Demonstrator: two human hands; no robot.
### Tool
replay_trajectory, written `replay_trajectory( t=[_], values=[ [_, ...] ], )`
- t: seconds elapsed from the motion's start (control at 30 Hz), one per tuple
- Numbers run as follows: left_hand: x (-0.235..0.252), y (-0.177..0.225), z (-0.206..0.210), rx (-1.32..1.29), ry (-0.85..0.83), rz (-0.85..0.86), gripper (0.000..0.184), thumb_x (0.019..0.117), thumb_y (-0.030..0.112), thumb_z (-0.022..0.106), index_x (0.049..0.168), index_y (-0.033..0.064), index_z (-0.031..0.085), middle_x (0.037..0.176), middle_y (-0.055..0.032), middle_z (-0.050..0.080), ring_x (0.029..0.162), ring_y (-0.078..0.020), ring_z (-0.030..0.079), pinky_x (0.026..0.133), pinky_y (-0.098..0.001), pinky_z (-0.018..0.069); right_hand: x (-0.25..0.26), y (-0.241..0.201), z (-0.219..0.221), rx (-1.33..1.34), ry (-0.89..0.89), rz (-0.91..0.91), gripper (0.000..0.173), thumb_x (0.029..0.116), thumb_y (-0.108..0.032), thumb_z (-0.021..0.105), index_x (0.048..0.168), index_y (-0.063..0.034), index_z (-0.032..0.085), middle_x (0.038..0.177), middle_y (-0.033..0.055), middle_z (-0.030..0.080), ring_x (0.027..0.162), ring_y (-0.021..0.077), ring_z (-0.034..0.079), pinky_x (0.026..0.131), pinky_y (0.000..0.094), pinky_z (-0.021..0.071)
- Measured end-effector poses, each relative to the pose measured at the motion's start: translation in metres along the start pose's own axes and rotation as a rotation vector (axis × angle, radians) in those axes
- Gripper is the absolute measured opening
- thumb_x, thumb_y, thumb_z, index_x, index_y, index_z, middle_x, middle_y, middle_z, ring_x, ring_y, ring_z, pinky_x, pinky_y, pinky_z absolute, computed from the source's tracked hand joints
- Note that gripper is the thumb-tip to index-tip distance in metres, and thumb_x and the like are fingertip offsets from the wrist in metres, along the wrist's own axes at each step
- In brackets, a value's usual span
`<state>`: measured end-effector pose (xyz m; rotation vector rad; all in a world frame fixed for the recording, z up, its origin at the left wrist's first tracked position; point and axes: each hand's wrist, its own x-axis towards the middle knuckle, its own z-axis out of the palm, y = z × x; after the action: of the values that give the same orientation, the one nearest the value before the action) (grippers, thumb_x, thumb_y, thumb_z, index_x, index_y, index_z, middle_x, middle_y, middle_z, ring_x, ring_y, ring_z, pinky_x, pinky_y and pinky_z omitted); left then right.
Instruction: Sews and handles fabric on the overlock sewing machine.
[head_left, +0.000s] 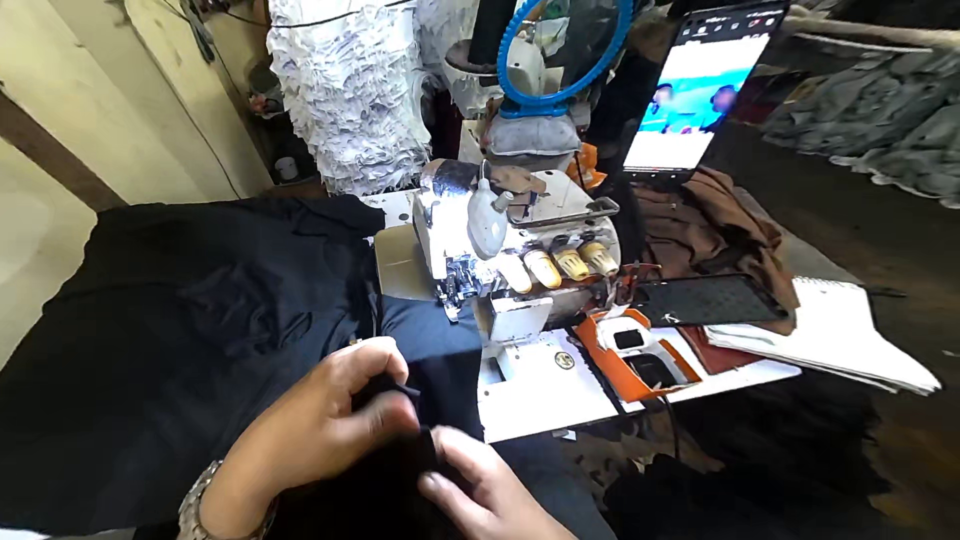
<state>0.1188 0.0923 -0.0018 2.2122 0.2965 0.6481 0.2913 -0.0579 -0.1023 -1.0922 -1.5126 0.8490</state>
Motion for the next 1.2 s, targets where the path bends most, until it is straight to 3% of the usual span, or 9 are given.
replay_trajectory(
  t=[0.1, 0.2, 0.33, 0.53, 0.63, 0.8, 0.93, 1.07, 1.2],
  values=[
    [0.015, 0.019, -0.008, 0.049, -0.044, -0.038, 0.023, 0.0863, 0.021, 0.074, 0.103, 0.0100, 0.062, 0.099, 0.0028, 0.065, 0.092, 0.0028, 0.061, 0.080, -0.0150, 0.0529, -0.014, -0.023, -0.024, 0.532, -0.165, 0.158, 0.011, 0.1040, -0.015, 0.056, 0.110, -0.0096, 0.064, 0.100, -0.0098, 0.069, 0.091, -0.0047, 0.064, 0.083, 0.0197, 0.0540],
    [0.056, 0.026, 0.007, 0.219, 0.079, -0.236, 0.014, 0.0842, -0.009, 0.064, 0.095, 0.0003, 0.067, 0.097, -0.0083, 0.067, 0.088, -0.0137, 0.064, 0.079, -0.0313, 0.0534, -0.021, -0.009, -0.035, 0.235, 0.005, 0.215, 0.011, 0.1025, -0.015, 0.059, 0.101, -0.0059, 0.065, 0.090, -0.0048, 0.068, 0.084, -0.0009, 0.064, 0.076, 0.0210, 0.0544],
    [0.071, -0.044, 0.042, 0.285, 0.139, -0.107, 0.013, 0.1007, 0.015, 0.061, 0.101, 0.0096, 0.072, 0.100, -0.0008, 0.069, 0.097, -0.0087, 0.065, 0.089, -0.0298, 0.0549, -0.016, 0.039, -0.029, -0.313, 0.289, 0.171, 0.026, 0.0975, -0.026, 0.063, 0.101, -0.0022, 0.072, 0.132, 0.0178, 0.061, 0.125, 0.0194, 0.059, 0.104, 0.0332, 0.0510],
    [0.064, -0.053, 0.067, 0.271, 0.287, -0.265, 0.006, 0.0952, 0.019, 0.070, 0.099, 0.0155, 0.073, 0.095, 0.0061, 0.070, 0.092, -0.0039, 0.067, 0.085, -0.0275, 0.0570, -0.022, 0.030, -0.019, 0.045, 0.204, 0.242, 0.018, 0.0949, -0.017, 0.070, 0.099, 0.0012, 0.073, 0.097, 0.0065, 0.073, 0.093, 0.0052, 0.069, 0.086, 0.0238, 0.0572],
    [0.050, -0.052, 0.071, 0.309, 0.311, -0.293, 0.009, 0.0961, 0.025, 0.067, 0.097, 0.0190, 0.074, 0.095, 0.0095, 0.070, 0.095, -0.0031, 0.066, 0.088, -0.0307, 0.0560, -0.038, 0.031, -0.014, 0.034, 0.118, 0.289, 0.023, 0.0956, -0.018, 0.070, 0.092, 0.0055, 0.072, 0.093, 0.0141, 0.069, 0.094, 0.0166, 0.066, 0.086, 0.0315, 0.0545],
    [0.049, -0.048, 0.080, 0.389, 0.346, -0.315, 0.007, 0.0929, 0.028, 0.071, 0.094, 0.0207, 0.072, 0.091, 0.0101, 0.068, 0.090, -0.0056, 0.065, 0.085, -0.0382, 0.0534, -0.052, 0.043, -0.013, 0.092, 0.102, 0.314, 0.020, 0.0947, -0.015, 0.070, 0.096, 0.0040, 0.074, 0.104, 0.0141, 0.071, 0.106, 0.0150, 0.066, 0.094, 0.0292, 0.0542],
    [0.051, -0.045, 0.090, 0.612, 0.347, -0.240, 0.011, 0.0951, 0.029, 0.067, 0.095, 0.0208, 0.074, 0.099, 0.0061, 0.069, 0.101, -0.0128, 0.065, 0.089, -0.0455, 0.0513, -0.057, 0.043, -0.014, 0.035, 0.027, 0.355, 0.022, 0.0980, -0.016, 0.066, 0.094, 0.0042, 0.075, 0.095, 0.0151, 0.072, 0.096, 0.0189, 0.069, 0.089, 0.0347, 0.0557],
    [0.034, -0.021, 0.112, 0.999, 0.354, -0.150, 0.025, 0.0989, 0.026, 0.059, 0.112, 0.0179, 0.078, 0.105, -0.0061, 0.074, 0.102, -0.0253, 0.071, 0.089, -0.0508, 0.0528, -0.070, 0.044, -0.015, -0.049, -0.045, 0.365, 0.027, 0.1001, -0.017, 0.063, 0.095, 0.0065, 0.075, 0.097, 0.0202, 0.073, 0.099, 0.0297, 0.070, 0.094, 0.0457, 0.0546],
    [0.021, -0.023, 0.122, 0.984, 0.385, -0.257, 0.045, 0.1049, 0.035, 0.040, 0.130, 0.0163, 0.072, 0.124, -0.0093, 0.072, 0.115, -0.0303, 0.067, 0.099, -0.0504, 0.0491, -0.066, 0.034, -0.024, -0.047, -0.035, 0.333, 0.024, 0.0994, -0.015, 0.064, 0.099, 0.0064, 0.075, 0.100, 0.0195, 0.073, 0.102, 0.0272, 0.071, 0.096, 0.0433, 0.0544]
  ],
)
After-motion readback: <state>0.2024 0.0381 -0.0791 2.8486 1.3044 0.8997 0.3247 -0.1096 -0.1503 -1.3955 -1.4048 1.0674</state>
